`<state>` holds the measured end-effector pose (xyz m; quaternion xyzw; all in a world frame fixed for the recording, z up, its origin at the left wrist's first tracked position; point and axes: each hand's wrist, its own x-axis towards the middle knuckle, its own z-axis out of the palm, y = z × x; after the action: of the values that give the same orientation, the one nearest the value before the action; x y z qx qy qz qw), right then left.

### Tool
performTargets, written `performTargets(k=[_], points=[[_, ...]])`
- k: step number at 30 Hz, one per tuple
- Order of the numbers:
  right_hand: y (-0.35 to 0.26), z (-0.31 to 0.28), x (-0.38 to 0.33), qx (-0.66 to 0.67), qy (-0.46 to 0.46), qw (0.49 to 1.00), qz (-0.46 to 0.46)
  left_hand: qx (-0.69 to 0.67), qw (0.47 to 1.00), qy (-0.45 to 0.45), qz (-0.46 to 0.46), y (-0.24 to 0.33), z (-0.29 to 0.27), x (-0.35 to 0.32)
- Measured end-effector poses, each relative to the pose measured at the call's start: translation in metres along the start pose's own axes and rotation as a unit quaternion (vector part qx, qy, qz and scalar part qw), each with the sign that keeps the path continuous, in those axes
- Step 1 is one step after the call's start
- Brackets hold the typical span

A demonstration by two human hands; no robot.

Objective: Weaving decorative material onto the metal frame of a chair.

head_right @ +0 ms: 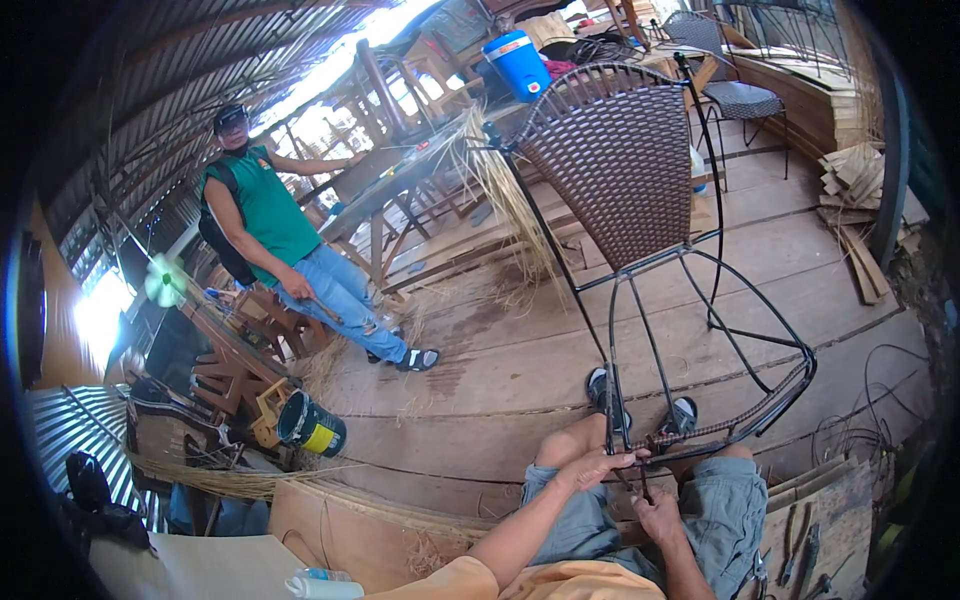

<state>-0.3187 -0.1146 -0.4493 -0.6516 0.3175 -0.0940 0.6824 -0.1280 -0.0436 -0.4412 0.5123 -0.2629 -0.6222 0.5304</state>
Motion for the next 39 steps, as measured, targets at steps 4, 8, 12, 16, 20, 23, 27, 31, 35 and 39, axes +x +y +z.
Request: performTargets(k=[4, 8, 12, 16, 20, 23, 27, 31, 35, 39], points=[[0.001, 0.001, -0.001, -0.069, 0.039, 0.995, -0.066, -0.022, 1.000, -0.009, -0.015, 0.006, 0.011, -0.004], [0.019, -0.004, 0.005, -0.062, 0.029, 0.995, -0.077, -0.001, 0.999, -0.034, 0.002, -0.005, 0.007, 0.006], [0.016, 0.001, 0.005, -0.020, 0.034, 0.994, -0.100, -0.015, 0.999, -0.017, -0.024, -0.003, 0.004, 0.003], [0.005, -0.002, 0.001, -0.003, 0.014, 0.999, -0.052, 0.034, 0.999, -0.022, -0.033, 0.006, 0.007, 0.000], [-0.002, -0.003, -0.001, -0.031, 0.021, 0.997, -0.066, 0.016, 0.999, -0.010, -0.032, 0.005, 0.010, 0.001], [0.000, -0.004, 0.001, -0.032, 0.029, 0.997, -0.070, 0.021, 0.999, -0.013, -0.030, 0.006, 0.010, 0.002], [-0.017, -0.003, -0.006, -0.012, 0.018, 0.999, -0.049, 0.043, 0.999, 0.016, -0.021, -0.001, 0.006, -0.001], [-0.005, -0.003, -0.002, 0.008, 0.020, 0.999, -0.043, 0.054, 0.998, 0.017, -0.019, 0.001, 0.011, 0.000], [-0.002, -0.005, 0.000, -0.007, 0.009, 0.999, -0.030, 0.037, 0.999, 0.025, -0.022, 0.008, 0.015, -0.002], [0.000, -0.001, 0.000, 0.008, 0.015, 0.998, -0.062, 0.022, 0.999, 0.023, -0.002, -0.001, 0.010, 0.001]])
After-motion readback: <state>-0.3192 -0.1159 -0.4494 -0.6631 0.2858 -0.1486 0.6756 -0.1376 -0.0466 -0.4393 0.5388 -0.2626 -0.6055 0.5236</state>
